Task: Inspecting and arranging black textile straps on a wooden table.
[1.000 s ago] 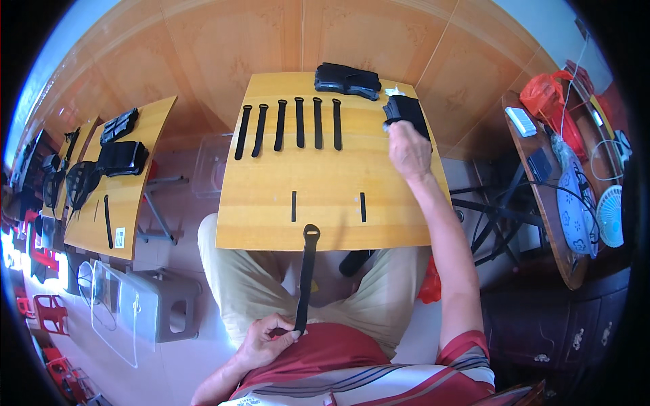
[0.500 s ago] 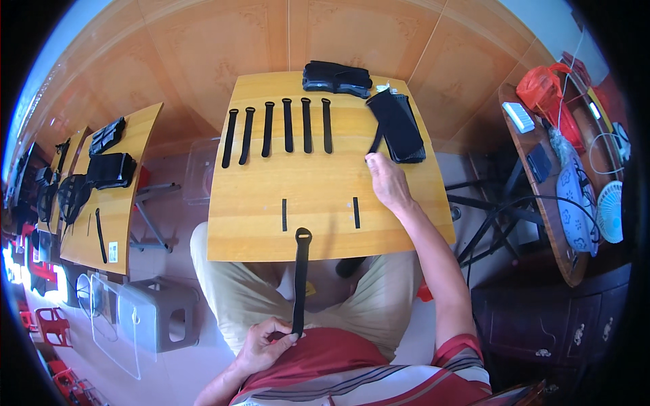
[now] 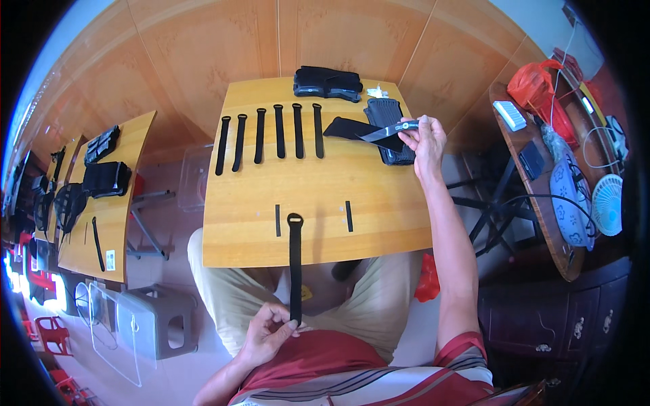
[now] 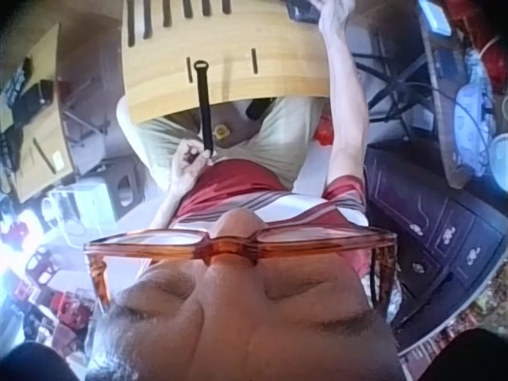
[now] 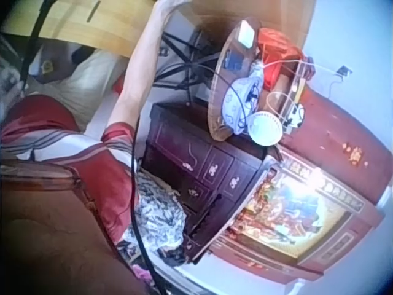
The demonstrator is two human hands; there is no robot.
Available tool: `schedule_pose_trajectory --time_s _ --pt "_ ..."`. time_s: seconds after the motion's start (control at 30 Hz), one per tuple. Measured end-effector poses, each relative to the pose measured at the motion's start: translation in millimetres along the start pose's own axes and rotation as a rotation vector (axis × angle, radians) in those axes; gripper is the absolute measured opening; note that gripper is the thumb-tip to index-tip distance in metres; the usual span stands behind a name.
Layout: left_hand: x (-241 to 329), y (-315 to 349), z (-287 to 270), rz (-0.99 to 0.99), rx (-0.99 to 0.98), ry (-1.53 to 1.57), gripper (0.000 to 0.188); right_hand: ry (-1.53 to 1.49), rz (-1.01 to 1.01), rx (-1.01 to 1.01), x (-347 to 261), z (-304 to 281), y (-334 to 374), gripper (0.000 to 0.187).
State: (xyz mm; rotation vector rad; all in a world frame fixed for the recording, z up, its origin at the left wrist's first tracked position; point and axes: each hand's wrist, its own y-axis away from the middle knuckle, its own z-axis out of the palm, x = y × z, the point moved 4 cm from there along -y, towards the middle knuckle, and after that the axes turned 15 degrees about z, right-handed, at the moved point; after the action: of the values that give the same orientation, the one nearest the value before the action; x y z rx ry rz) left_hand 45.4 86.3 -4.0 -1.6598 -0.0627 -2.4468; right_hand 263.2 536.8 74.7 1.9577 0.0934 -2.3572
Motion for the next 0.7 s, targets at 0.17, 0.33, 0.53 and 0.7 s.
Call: schedule_pose_trajectory --time_s 0.17,0.33,0.53,0.7 --pt "7 -48 17 0.114 -0.041 -0.096 0.015 -0.068 -0.04 0.039 -1 -11 16 0.026" --pt "-6 -126 47 0.203 -0.068 -0.141 0.023 -0.125 -0.187 0.109 -35 -15 55 0.026" --pt "-2 -212 151 0.284 -0.019 0.062 0.052 0.105 -0.382 -0.072 -74 -4 152 0.022" --pt "-13 -193 190 0.398 -0.274 -0.287 0.069 0.26 -0.482 -0.296 -88 -10 215 0.015"
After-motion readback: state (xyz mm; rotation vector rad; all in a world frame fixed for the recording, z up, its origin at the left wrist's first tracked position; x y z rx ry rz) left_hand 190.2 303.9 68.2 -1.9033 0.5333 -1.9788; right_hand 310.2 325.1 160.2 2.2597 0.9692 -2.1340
